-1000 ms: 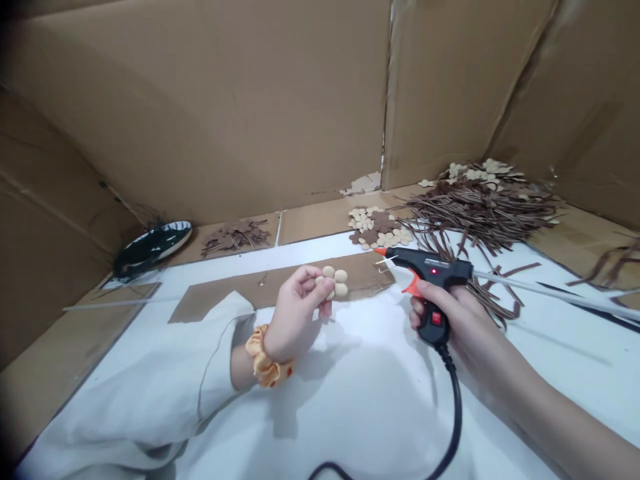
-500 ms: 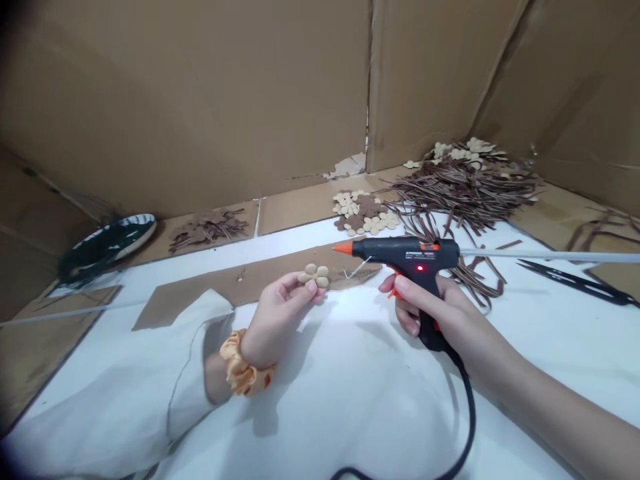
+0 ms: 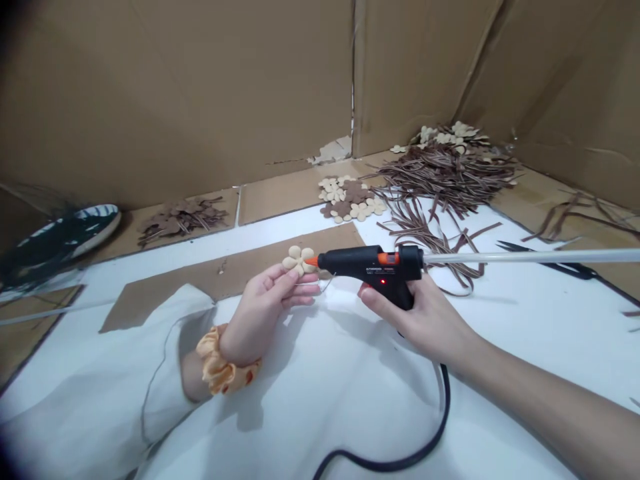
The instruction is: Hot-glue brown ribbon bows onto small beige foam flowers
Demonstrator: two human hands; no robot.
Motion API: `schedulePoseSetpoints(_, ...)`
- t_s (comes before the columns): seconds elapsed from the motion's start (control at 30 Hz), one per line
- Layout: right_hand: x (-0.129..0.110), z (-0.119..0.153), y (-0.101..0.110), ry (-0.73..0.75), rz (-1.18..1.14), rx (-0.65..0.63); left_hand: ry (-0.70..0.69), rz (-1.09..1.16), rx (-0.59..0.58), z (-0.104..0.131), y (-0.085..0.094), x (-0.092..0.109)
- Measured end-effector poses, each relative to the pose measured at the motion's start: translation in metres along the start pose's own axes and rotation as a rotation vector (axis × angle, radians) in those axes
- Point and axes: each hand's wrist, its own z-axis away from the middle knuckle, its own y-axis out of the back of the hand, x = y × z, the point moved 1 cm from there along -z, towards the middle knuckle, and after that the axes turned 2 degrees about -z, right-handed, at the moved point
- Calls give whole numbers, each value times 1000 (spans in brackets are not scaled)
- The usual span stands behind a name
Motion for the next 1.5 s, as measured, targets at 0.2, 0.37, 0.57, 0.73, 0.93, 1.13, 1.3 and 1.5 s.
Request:
schedulePoseSetpoints(0.2,-3,-2,-3,20,9,0,3,-45,-18,2,-3,1)
schedulePoseSetpoints(0.37,-3,-3,-4,24,91,-44,26,-60,-38,2,-4,1)
schedulePoseSetpoints(0.57,-2,-4,-4,35,117,-11,1,-89,-60,1,-3,0)
schedulePoseSetpoints(0.73,0,-4,-4,23,124,-15,-49,-145,-38,-1,-2,0)
schedulePoseSetpoints(0.93,2,-5,-4,11,144,-31,-85,-196,-21,-1,-2,1)
schedulePoseSetpoints(1.13,0,-5,-5,12,159,-25,-77,-199,-11,1,-2,1)
schedulePoseSetpoints(1.3,1,-4,-6,-13,147,-13,-88,-204,-18,1,-2,0)
schedulePoseSetpoints(1.5,2,-3,-6,3,108,-21,-95,-211,-19,0,-2,2)
